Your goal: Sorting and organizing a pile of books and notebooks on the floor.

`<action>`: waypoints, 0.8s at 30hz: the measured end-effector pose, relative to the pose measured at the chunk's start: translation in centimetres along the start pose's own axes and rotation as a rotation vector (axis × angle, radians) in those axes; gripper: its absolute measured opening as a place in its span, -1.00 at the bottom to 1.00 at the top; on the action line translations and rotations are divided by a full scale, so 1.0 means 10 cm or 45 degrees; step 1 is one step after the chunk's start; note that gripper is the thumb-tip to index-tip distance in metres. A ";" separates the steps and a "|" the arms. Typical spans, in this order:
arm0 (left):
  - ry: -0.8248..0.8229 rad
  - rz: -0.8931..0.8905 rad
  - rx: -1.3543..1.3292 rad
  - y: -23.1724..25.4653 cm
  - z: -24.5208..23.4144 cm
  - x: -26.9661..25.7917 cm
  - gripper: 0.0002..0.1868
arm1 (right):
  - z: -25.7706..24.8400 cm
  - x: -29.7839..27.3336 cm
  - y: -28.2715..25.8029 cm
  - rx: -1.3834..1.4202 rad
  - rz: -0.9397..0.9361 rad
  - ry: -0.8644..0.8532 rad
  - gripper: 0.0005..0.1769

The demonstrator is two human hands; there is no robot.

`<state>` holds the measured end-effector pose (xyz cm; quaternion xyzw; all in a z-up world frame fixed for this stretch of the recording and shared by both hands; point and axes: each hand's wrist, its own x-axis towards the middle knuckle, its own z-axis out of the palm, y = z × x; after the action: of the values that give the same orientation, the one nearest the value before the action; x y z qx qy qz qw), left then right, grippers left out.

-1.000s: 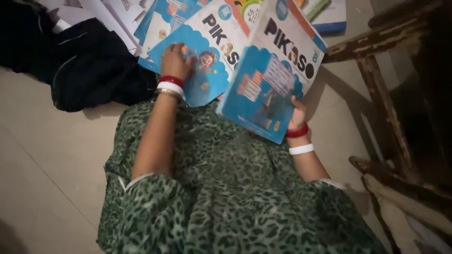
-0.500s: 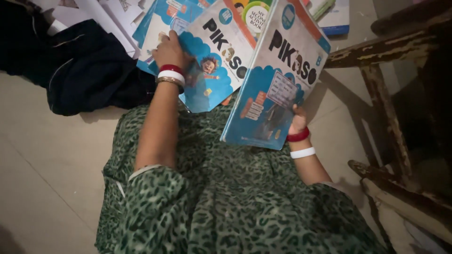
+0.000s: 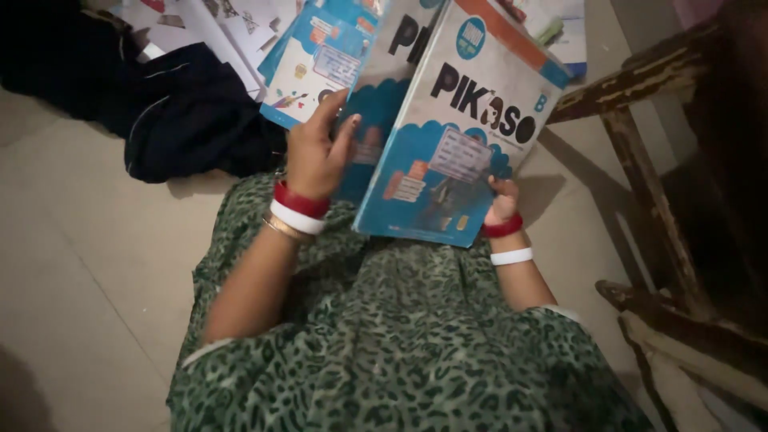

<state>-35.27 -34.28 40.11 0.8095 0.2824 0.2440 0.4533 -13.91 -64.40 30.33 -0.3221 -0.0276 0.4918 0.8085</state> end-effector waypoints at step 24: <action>-0.259 0.108 -1.175 -0.20 0.26 -0.31 -0.57 | 1.08 0.26 -0.41 -0.829 -0.692 -0.087 -0.04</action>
<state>-36.25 -37.08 36.67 0.5540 0.0654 0.2815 0.7807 -13.30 -58.21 40.42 -0.5251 -0.2922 0.2370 0.7634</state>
